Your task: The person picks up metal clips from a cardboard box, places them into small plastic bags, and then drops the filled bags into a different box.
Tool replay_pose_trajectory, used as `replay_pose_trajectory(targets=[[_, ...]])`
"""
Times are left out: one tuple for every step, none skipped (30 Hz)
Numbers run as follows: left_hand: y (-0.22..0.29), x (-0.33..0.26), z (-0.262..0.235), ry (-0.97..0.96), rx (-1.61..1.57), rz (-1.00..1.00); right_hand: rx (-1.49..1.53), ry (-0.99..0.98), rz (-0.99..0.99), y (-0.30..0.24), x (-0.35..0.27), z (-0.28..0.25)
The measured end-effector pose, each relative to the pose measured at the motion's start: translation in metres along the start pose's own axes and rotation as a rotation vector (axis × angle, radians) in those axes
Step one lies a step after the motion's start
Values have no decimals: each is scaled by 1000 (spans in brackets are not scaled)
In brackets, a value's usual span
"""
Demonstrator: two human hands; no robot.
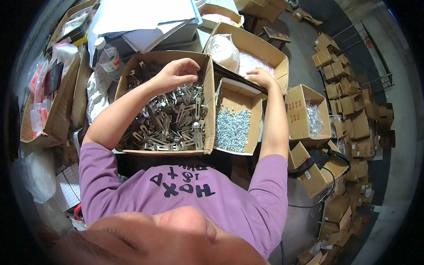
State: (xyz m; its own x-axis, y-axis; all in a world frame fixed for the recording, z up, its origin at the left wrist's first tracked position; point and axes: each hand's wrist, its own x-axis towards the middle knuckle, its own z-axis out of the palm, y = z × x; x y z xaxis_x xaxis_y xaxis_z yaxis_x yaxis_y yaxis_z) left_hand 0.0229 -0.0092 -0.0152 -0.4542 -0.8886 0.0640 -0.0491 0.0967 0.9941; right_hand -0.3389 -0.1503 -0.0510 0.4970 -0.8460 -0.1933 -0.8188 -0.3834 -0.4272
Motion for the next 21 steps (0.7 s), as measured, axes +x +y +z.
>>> replay_pose_trajectory(targets=[[1, 0, 1, -6, 0, 3, 0, 4, 5, 14, 4, 3], [3, 0, 1, -9, 35, -3, 70, -80, 16, 18, 10, 5], [5, -1, 1, -11, 70, -8, 139, -164, 28, 22, 14, 8], [3, 0, 2, -9, 72, -6, 87, -32, 187, 27, 13, 12], [-4, 0, 1, 20, 64, 21, 83, -38, 173, 22, 13, 15], [-5, 0, 0, 42, 55, 51, 114, 159, 160, 17, 7, 14], [-7, -1, -2, 49, 57, 52, 146, 356, 147, 11, 4, 13], [-6, 0, -1, 46, 62, 57, 145, 358, 145, 9, 0, 11], [-6, 0, -1, 42, 66, 63, 279, 436, 163, 7, -4, 10], [-5, 0, -1, 42, 65, 64, 413, 513, 182, 4, -7, 8], [-4, 0, -2, 39, 61, 57, 549, 590, 201, 2, -10, 7], [-3, 0, -2, 37, 55, 50, 553, 609, 231, -4, -13, 5], [-2, -1, -2, 36, 54, 49, 553, 609, 233, -3, -14, 6], [0, -1, -2, 11, 62, 44, 522, 660, 230, -1, -14, 6], [1, -2, -3, -14, 71, 38, 491, 711, 227, 0, -13, 6], [1, -1, -2, -14, 70, 38, 454, 725, 254, 2, -13, 6], [1, -1, -3, -19, 61, 46, 455, 722, 251, -1, -13, 6], [0, 0, -3, -25, 52, 54, 462, 760, 194, -4, -13, 5], [0, 0, -3, -20, 52, 53, 469, 797, 135, -7, -15, 4], [-1, 0, -4, -13, 67, 61, 606, 766, 61, -30, -19, 0], [-2, 0, -4, -4, 81, 68, 608, 755, 54, -55, -23, -4]])
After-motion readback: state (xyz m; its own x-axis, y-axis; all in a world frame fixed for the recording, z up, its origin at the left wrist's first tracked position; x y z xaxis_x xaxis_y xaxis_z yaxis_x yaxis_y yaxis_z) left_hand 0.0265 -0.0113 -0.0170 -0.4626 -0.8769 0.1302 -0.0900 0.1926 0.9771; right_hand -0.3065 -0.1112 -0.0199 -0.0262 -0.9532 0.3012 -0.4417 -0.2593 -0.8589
